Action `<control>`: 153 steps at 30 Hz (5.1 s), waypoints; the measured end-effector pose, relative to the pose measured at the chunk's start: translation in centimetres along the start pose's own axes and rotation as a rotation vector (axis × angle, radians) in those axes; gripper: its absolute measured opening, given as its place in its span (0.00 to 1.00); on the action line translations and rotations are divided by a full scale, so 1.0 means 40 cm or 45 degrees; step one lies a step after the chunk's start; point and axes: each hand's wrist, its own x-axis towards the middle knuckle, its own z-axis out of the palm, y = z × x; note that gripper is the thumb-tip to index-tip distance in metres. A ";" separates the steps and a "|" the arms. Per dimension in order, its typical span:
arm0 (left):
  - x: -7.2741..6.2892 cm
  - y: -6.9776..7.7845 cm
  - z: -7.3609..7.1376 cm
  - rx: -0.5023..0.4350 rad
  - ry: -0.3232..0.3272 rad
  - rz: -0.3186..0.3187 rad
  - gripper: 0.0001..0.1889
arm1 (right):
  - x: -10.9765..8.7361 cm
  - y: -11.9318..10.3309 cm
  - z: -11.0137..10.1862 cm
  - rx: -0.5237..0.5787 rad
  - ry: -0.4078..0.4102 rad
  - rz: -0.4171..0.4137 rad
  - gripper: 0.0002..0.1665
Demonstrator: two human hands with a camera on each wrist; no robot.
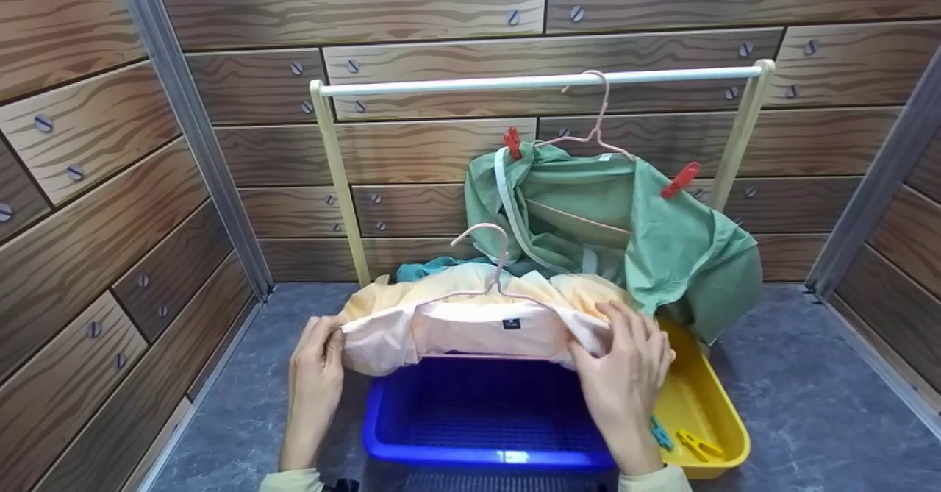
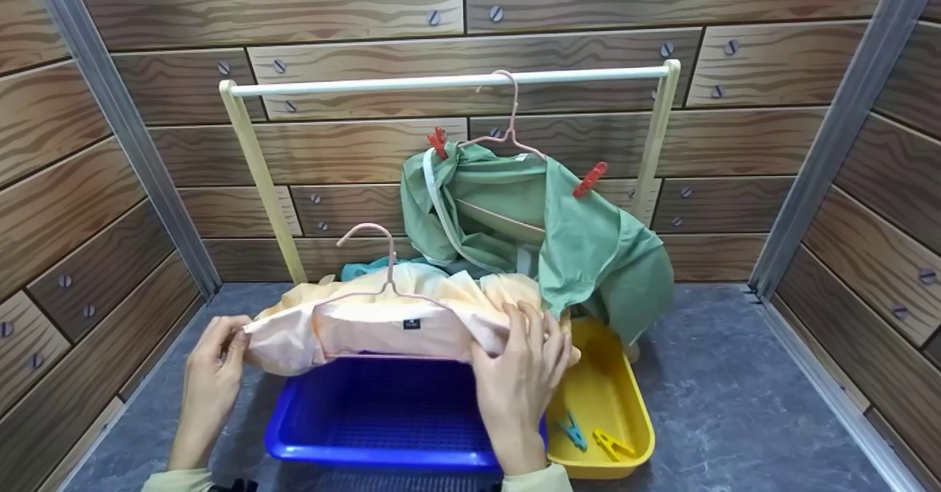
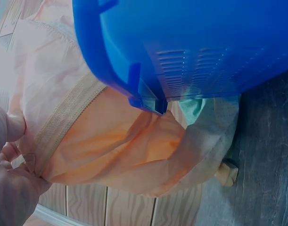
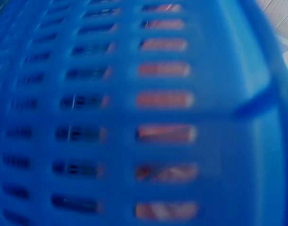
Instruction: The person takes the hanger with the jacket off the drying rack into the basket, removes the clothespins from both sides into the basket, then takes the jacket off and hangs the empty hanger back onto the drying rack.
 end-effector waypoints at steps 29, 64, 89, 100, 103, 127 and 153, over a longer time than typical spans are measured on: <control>0.000 0.014 -0.014 0.012 0.051 0.003 0.07 | 0.019 0.095 -0.057 0.060 0.145 0.144 0.07; 0.014 0.007 -0.041 -0.008 0.113 0.032 0.08 | 0.055 0.120 -0.093 0.302 -0.012 0.281 0.07; 0.012 -0.010 -0.079 -0.035 0.066 -0.076 0.06 | 0.075 0.093 -0.170 0.686 -0.076 -0.549 0.25; 0.017 -0.018 -0.081 -0.037 0.062 -0.002 0.07 | 0.077 0.101 -0.171 0.632 0.009 -0.621 0.23; 0.019 -0.018 -0.083 0.004 0.073 0.041 0.08 | 0.079 0.099 -0.177 0.659 -0.016 -0.632 0.24; 0.027 0.013 -0.102 0.078 0.143 0.042 0.08 | 0.078 0.065 -0.198 0.570 0.062 -0.487 0.20; 0.027 0.013 -0.088 -0.104 0.008 0.080 0.11 | 0.080 0.079 -0.201 0.688 -0.062 -0.006 0.10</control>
